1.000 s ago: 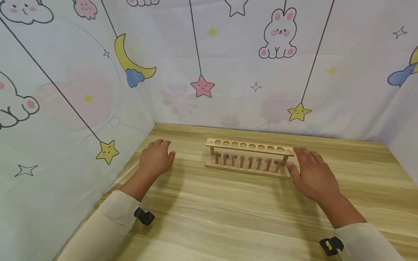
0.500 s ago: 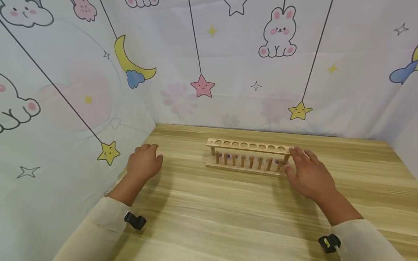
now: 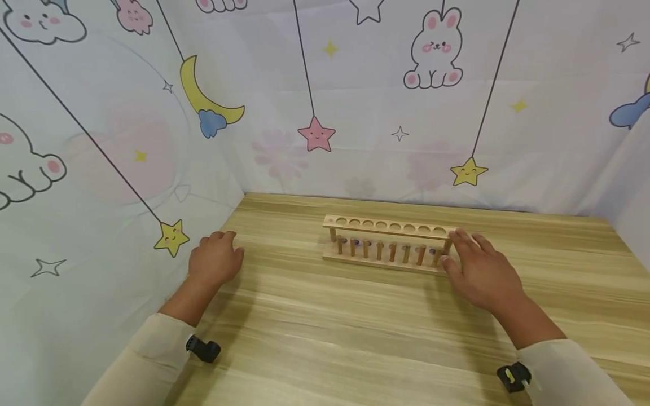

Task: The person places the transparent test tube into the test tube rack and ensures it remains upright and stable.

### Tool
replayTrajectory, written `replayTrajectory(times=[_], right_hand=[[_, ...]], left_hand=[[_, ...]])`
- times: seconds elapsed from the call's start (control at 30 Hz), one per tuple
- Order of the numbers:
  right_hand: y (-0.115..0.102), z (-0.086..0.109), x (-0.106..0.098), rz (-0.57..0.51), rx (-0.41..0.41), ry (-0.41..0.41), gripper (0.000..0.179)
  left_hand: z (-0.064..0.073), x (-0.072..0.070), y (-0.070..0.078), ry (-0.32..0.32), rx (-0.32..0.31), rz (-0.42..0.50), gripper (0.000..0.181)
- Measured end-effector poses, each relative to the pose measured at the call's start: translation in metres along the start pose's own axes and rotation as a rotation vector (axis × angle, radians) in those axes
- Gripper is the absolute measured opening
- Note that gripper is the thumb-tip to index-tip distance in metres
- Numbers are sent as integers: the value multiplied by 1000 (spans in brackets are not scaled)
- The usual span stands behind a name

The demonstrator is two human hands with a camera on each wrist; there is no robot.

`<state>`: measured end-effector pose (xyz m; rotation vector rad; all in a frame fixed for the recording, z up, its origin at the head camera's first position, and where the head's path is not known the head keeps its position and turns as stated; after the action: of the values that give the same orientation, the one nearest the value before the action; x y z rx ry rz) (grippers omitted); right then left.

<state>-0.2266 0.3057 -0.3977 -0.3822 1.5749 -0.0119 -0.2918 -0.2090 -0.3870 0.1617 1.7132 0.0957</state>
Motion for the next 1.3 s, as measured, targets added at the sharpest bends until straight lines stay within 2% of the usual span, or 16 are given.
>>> replayTrajectory(times=[0.13, 0.33, 0.6, 0.9, 1.07, 1.3], right_hand=[[-1, 0, -1, -4, 3, -7, 69], [-1, -1, -2, -3, 7, -17, 70], [0, -1, -1, -9, 20, -41, 73], [-2, 0, -2, -6, 17, -38, 74], [-2, 0, -2, -2, 16, -35, 74], [-1, -1, 1, 7, 11, -41, 73]], left_hand=[[0, 0, -3, -30, -14, 16, 43], [1, 3, -14, -69, -70, 22, 44], [5, 4, -28, -50, -96, -10, 31], [6, 2, -37, -30, -115, -41, 21], [7, 6, -42, -93, -126, -66, 19], [10, 9, -48, -181, -178, -92, 23]])
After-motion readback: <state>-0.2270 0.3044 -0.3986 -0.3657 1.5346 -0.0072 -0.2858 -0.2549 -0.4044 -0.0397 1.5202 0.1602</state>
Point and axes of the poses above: each hand's wrist, its own z-axis away from the middle knuckle, its own x-axis out of the palm, y = z × x, the point moved 5 cm from there along -z, towards the middle knuckle, and after that the axes turned 4 degrees about -y, right-handed, at the moved point
